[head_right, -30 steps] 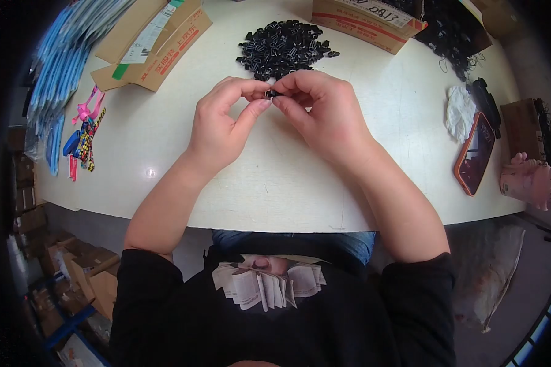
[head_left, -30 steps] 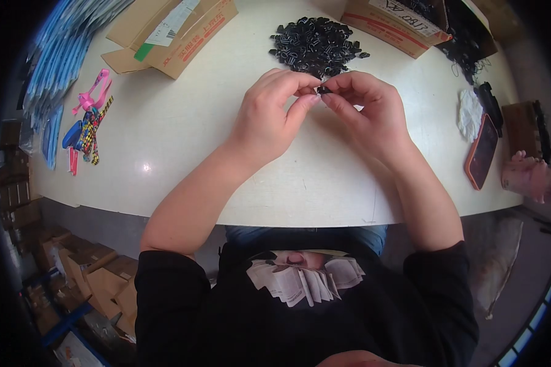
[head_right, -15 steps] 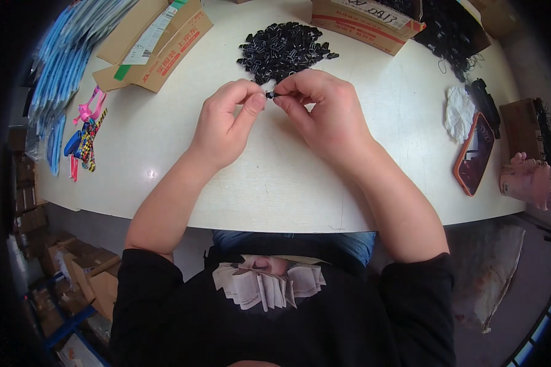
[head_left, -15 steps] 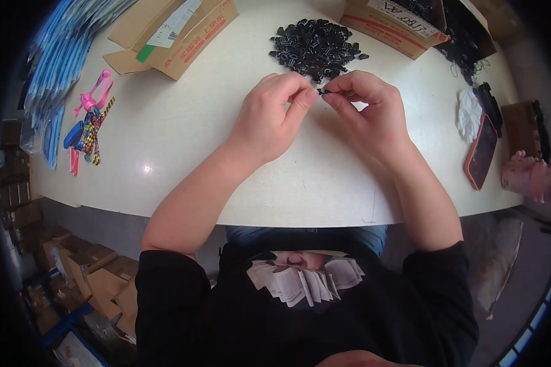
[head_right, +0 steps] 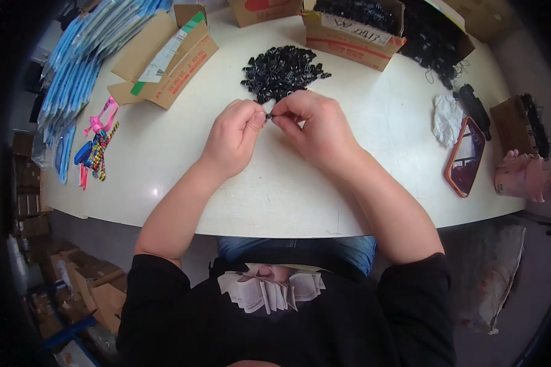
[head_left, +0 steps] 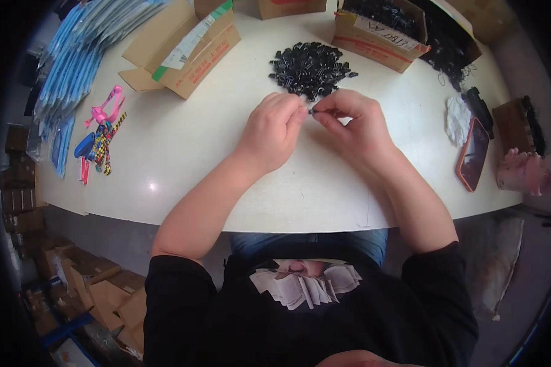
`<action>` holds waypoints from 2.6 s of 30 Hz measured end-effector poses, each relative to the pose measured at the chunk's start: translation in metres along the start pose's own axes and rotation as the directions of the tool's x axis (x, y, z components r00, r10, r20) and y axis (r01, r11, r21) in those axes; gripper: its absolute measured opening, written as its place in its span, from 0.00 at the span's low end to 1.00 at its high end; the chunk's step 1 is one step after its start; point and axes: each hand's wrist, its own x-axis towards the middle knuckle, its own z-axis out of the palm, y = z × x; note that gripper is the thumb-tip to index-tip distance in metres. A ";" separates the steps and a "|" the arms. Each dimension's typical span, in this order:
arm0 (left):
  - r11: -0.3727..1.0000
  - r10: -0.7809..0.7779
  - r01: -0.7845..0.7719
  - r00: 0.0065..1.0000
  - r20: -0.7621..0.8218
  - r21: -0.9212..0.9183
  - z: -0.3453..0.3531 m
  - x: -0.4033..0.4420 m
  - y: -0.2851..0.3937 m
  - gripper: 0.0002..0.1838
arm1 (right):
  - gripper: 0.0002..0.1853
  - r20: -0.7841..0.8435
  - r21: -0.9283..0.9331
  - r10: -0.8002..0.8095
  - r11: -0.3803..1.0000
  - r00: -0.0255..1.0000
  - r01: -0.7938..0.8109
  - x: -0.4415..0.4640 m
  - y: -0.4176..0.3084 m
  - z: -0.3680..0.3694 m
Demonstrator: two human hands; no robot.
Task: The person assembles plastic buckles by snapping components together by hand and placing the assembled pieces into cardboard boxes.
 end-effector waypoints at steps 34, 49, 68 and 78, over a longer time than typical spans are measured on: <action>0.691 -0.484 0.712 0.584 -0.652 0.124 -0.133 -0.336 0.011 0.13 | 0.20 0.158 -0.933 -0.357 0.250 0.921 0.257 0.079 0.077 -0.144; -0.501 -0.865 0.465 -0.252 0.434 -0.730 0.002 -0.559 0.102 0.32 | 0.09 -0.022 -0.661 -0.080 0.749 0.997 0.046 0.057 0.027 -0.071; -0.556 -0.831 0.125 -0.121 0.543 -0.822 -0.001 -0.440 0.087 0.37 | 0.14 0.337 -0.885 -0.214 0.259 0.917 0.386 0.087 0.113 -0.129; -0.227 -0.969 0.404 0.000 0.249 -0.886 -0.019 -0.434 0.133 0.57 | 0.20 -0.054 -0.981 0.050 0.183 0.997 -0.062 0.242 0.154 -0.256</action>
